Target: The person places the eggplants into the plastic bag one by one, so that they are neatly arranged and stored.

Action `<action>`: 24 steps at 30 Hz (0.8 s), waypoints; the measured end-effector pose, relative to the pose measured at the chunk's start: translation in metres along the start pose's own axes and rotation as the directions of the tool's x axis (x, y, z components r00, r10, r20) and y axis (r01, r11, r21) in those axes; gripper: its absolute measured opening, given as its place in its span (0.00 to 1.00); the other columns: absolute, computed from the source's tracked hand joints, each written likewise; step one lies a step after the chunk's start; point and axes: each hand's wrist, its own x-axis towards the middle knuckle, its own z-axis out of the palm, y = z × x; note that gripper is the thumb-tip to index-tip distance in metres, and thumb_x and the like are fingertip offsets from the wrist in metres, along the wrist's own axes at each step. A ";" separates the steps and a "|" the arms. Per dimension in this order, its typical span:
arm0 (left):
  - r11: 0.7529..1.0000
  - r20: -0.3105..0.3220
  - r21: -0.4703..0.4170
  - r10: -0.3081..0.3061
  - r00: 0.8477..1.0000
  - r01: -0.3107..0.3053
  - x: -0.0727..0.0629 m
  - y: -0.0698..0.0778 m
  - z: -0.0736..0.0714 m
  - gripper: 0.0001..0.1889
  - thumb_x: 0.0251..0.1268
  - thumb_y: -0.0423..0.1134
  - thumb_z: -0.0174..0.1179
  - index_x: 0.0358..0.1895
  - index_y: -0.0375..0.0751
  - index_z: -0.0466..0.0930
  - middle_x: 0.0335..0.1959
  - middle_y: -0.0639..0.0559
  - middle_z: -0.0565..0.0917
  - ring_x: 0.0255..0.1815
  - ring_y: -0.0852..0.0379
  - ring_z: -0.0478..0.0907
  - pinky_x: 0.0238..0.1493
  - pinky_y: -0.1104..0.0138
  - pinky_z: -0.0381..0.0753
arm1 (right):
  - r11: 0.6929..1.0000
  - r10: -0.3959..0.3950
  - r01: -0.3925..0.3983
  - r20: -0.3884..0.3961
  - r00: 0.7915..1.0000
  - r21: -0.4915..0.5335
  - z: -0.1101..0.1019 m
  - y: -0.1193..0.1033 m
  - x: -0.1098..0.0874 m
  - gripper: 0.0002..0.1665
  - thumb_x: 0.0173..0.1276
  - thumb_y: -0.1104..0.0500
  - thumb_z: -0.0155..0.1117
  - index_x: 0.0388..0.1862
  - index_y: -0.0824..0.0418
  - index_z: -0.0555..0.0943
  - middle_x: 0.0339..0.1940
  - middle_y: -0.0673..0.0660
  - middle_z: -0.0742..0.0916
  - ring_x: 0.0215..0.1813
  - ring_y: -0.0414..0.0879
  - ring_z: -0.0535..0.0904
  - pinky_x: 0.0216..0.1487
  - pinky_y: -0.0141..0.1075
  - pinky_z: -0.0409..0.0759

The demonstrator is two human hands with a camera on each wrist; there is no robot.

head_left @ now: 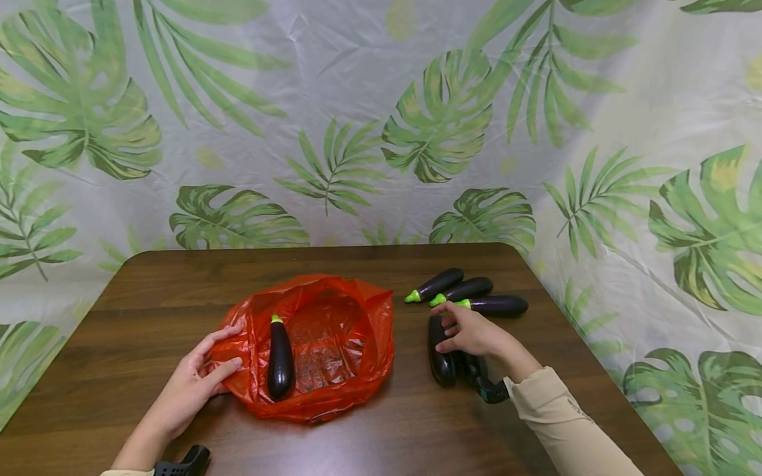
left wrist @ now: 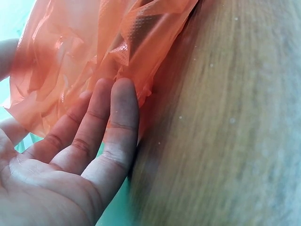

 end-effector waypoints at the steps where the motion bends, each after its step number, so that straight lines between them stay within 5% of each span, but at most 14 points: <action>1: 1.000 0.001 -0.001 0.002 1.000 -0.002 0.000 0.000 0.000 0.29 0.84 0.31 0.54 0.83 0.40 0.60 0.59 0.64 0.82 0.52 0.60 0.89 0.47 0.63 0.92 | 1.000 -0.001 0.001 0.004 1.000 0.010 0.001 0.000 0.000 0.42 0.62 0.66 0.81 0.73 0.66 0.73 0.59 0.71 0.84 0.58 0.58 0.86 0.61 0.52 0.86; 24: 1.000 -0.016 0.002 0.009 1.000 -0.009 0.000 -0.003 -0.002 0.28 0.84 0.28 0.54 0.81 0.47 0.66 0.58 0.64 0.83 0.50 0.60 0.89 0.45 0.63 0.92 | 0.984 -0.064 0.040 0.138 0.988 0.173 0.012 -0.008 0.004 0.43 0.63 0.65 0.81 0.73 0.71 0.70 0.47 0.64 0.84 0.46 0.48 0.82 0.50 0.36 0.81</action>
